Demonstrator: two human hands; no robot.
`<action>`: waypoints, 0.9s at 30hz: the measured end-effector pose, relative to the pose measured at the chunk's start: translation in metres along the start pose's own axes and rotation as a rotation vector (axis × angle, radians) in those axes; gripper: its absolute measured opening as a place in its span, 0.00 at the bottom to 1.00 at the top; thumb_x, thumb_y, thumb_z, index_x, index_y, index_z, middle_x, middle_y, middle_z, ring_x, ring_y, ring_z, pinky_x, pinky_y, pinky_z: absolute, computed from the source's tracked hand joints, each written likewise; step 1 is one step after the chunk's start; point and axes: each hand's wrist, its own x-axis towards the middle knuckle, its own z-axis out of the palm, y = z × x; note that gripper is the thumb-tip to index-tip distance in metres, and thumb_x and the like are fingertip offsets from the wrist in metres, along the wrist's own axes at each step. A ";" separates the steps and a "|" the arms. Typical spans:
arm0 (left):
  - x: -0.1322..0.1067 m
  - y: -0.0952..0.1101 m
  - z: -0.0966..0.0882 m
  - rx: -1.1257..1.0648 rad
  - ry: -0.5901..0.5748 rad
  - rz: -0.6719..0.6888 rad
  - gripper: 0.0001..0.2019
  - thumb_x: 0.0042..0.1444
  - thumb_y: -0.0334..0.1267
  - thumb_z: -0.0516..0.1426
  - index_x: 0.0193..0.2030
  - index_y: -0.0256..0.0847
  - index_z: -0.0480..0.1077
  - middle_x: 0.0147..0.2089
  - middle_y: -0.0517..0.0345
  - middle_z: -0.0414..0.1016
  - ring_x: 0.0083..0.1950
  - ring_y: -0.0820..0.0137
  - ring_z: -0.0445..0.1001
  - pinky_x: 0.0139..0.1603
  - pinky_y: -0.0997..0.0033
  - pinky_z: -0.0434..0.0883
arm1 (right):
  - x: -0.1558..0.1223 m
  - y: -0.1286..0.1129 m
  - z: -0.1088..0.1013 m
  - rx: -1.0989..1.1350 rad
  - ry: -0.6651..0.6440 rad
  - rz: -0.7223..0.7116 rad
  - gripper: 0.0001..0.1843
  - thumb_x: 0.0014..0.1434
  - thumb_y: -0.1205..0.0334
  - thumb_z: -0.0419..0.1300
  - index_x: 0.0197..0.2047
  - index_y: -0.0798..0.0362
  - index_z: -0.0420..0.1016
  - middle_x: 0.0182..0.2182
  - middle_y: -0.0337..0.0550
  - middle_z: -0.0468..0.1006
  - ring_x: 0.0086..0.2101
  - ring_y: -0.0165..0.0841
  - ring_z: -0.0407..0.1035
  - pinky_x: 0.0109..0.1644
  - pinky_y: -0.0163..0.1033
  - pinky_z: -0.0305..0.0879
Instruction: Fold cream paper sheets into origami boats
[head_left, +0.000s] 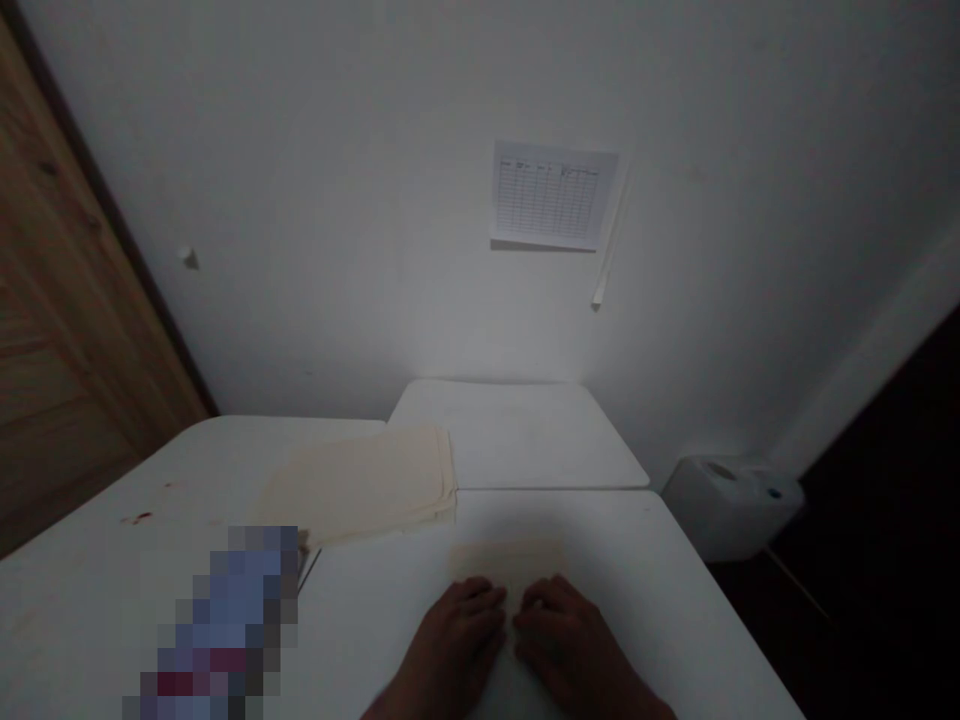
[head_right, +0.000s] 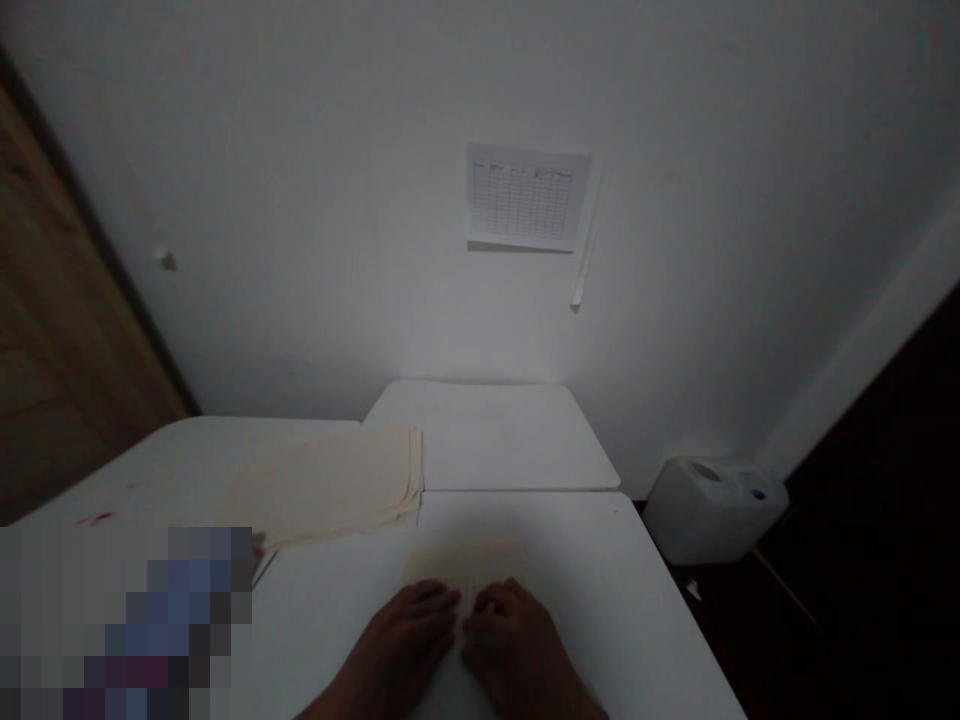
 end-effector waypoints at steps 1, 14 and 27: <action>-0.001 -0.001 0.001 -0.004 0.002 -0.007 0.11 0.53 0.26 0.57 0.40 0.44 0.76 0.47 0.58 0.80 0.49 0.61 0.75 0.50 0.60 0.74 | 0.001 0.000 -0.001 0.011 -0.009 0.028 0.10 0.55 0.69 0.59 0.40 0.48 0.76 0.42 0.40 0.74 0.44 0.32 0.66 0.49 0.34 0.61; 0.000 -0.001 0.001 -0.040 0.001 -0.047 0.08 0.52 0.26 0.56 0.31 0.42 0.73 0.45 0.57 0.79 0.50 0.62 0.75 0.52 0.60 0.74 | 0.010 -0.007 -0.019 -0.022 -0.197 0.164 0.28 0.53 0.58 0.60 0.58 0.44 0.67 0.50 0.42 0.68 0.49 0.37 0.65 0.55 0.36 0.59; -0.001 -0.001 0.002 -0.044 -0.043 -0.083 0.07 0.52 0.26 0.57 0.30 0.42 0.72 0.48 0.56 0.78 0.52 0.61 0.74 0.54 0.57 0.73 | 0.020 -0.003 -0.025 -0.056 -0.254 0.198 0.42 0.46 0.53 0.65 0.64 0.45 0.61 0.52 0.47 0.69 0.50 0.41 0.67 0.55 0.39 0.59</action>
